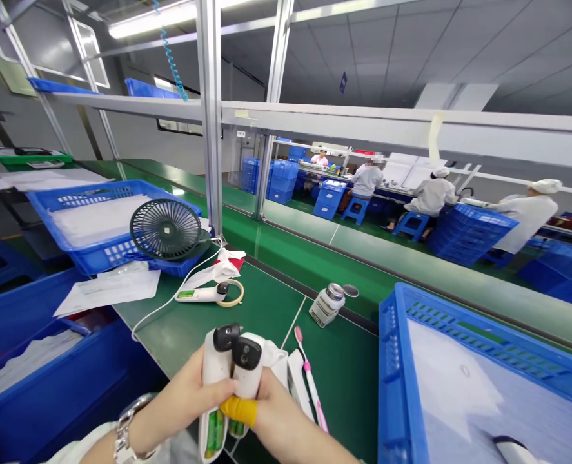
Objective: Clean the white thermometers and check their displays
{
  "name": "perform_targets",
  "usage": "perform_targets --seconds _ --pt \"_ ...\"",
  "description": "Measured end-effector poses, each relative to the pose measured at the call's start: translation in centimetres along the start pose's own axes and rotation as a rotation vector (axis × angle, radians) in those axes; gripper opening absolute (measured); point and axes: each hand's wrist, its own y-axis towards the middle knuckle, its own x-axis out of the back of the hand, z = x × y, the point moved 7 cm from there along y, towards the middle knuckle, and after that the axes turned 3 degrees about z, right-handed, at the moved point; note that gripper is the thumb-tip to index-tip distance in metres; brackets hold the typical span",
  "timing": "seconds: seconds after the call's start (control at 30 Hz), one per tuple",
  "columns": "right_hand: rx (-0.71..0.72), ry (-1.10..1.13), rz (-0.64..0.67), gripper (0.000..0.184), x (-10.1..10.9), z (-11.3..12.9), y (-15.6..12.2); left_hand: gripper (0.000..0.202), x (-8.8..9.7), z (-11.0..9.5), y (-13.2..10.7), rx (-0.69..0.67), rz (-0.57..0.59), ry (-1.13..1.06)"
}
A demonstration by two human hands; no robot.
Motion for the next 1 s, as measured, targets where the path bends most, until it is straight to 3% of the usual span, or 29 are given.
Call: perform_targets --seconds 0.13,0.33,0.6,1.0 --pt "-0.006 -0.144 0.055 0.027 -0.3 1.6 -0.8 0.070 0.1 -0.2 -0.5 0.002 0.077 0.079" --pt "0.075 -0.502 0.128 0.013 -1.0 3.8 -1.4 0.056 -1.1 -2.9 -1.2 -0.138 0.234 0.278" --pt "0.111 -0.460 0.176 0.015 -0.8 3.2 -1.5 0.055 -2.0 -4.9 -1.7 -0.357 0.297 0.452" --pt "0.069 -0.442 0.188 0.015 -0.4 2.2 -1.3 0.054 -2.3 -5.1 -1.7 -0.359 0.307 0.442"
